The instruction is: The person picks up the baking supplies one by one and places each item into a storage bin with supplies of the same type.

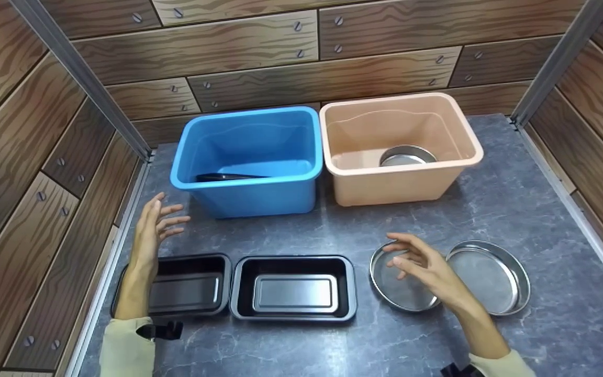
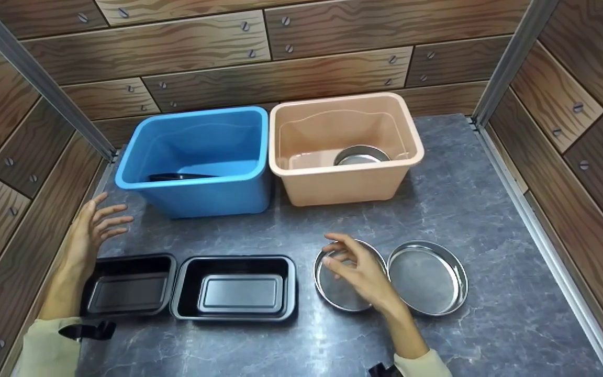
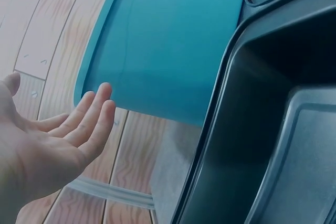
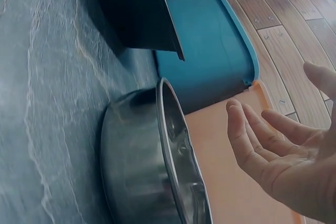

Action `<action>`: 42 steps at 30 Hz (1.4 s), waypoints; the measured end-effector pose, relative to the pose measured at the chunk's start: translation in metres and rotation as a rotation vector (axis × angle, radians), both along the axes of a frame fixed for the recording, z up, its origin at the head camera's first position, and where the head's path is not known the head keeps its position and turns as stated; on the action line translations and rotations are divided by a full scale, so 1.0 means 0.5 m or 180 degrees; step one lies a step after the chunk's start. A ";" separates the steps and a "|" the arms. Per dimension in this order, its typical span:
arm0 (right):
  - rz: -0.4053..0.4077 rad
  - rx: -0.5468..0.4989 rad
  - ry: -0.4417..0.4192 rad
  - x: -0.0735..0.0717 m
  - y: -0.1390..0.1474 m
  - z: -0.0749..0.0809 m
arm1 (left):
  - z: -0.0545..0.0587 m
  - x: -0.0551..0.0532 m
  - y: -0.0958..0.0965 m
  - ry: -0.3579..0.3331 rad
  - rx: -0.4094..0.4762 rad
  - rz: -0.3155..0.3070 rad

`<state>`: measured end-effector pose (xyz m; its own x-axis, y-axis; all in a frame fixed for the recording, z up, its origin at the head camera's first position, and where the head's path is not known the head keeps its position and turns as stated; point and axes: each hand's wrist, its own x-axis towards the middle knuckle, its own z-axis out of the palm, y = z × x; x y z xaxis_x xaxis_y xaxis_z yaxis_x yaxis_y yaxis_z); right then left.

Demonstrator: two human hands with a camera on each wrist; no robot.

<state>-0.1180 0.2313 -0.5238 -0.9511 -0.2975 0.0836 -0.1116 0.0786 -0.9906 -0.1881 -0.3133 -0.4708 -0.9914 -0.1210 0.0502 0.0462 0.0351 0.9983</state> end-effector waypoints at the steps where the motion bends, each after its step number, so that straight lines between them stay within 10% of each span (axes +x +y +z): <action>1: 0.0014 -0.0021 -0.0030 0.000 -0.002 -0.001 | 0.000 -0.003 0.000 -0.0004 0.0024 0.0010; 42: 0.0363 -0.0147 -0.0386 0.021 -0.069 -0.040 | 0.004 -0.112 -0.002 -0.0136 0.0000 0.0130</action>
<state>-0.1072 0.1971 -0.5440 -0.9153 -0.4025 -0.0136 0.0032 0.0265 -0.9996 -0.2443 -0.3143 -0.4689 -0.9868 -0.1615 0.0080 0.0022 0.0362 0.9993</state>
